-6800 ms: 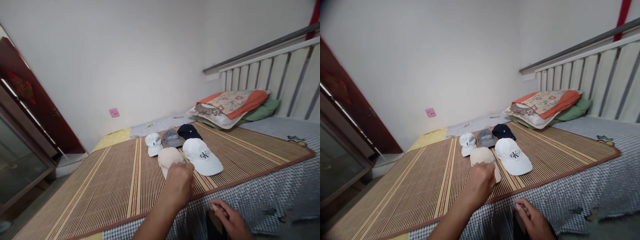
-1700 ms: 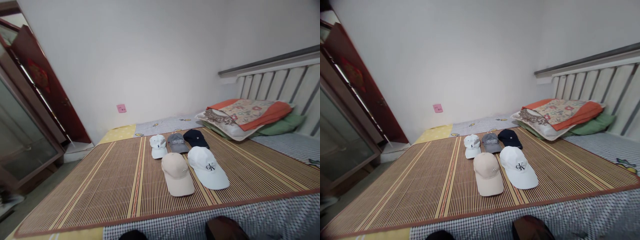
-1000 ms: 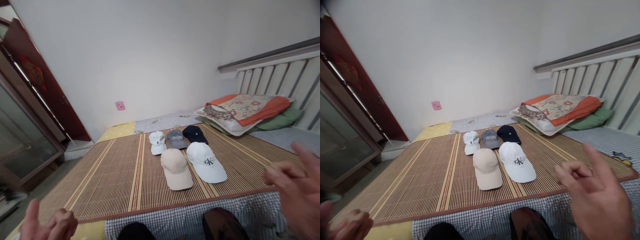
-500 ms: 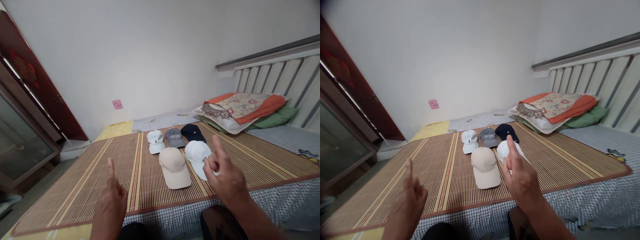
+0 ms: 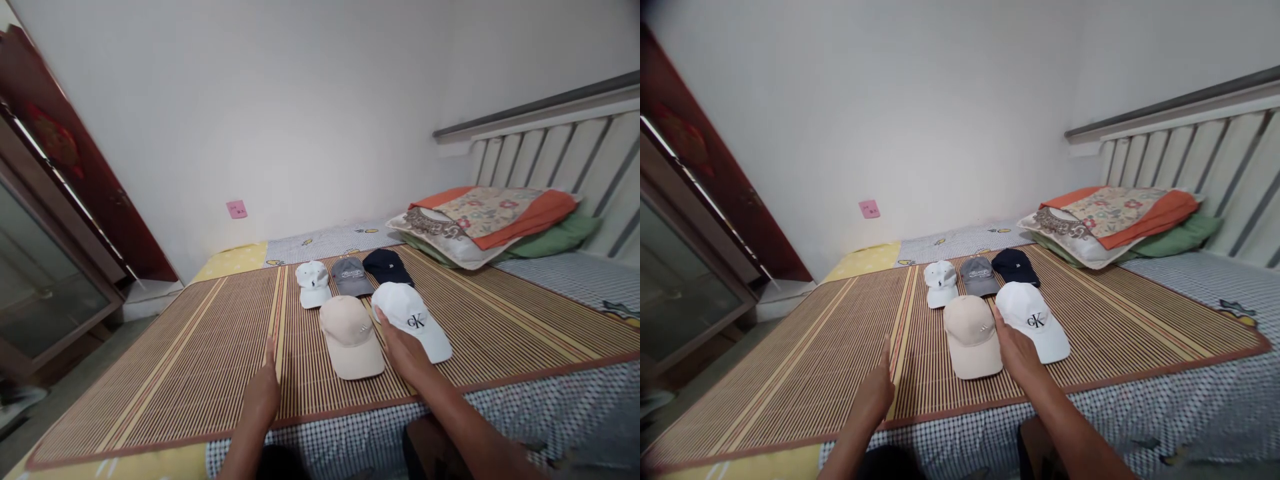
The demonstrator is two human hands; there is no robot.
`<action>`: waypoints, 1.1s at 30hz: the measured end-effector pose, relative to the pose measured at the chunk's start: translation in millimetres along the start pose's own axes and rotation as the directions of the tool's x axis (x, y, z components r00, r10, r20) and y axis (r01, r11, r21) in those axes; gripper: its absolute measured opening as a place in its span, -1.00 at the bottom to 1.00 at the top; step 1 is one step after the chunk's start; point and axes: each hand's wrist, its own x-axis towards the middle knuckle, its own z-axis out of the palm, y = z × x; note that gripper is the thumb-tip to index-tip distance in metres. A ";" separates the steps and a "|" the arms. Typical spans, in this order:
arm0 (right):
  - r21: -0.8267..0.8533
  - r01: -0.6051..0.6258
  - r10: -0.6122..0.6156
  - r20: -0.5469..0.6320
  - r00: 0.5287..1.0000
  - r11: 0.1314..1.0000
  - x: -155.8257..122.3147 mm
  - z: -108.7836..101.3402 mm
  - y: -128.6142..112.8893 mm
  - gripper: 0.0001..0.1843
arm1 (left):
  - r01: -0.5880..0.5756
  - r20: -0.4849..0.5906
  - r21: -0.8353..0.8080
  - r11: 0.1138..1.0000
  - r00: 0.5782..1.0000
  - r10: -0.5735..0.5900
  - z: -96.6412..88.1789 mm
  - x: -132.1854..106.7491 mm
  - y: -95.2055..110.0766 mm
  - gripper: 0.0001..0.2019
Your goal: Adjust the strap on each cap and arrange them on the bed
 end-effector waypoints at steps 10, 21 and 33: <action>-0.010 -0.016 0.016 0.044 0.999 1.000 -2.5 11.5 4.0 -0.18 | -0.058 0.026 0.017 0.998 0.998 0.057 11.7 8.8 1.8 -0.10; 0.001 -0.030 0.030 0.091 0.995 1.000 -2.7 7.5 0.1 -0.20 | -0.060 -0.003 -0.023 0.998 0.998 0.060 11.5 4.8 3.6 -0.12; 0.250 -0.094 0.033 0.238 0.971 0.964 -64.9 20.5 29.7 -0.77 | -0.108 0.114 -0.290 0.951 0.983 0.146 78.4 -51.7 -57.7 -0.64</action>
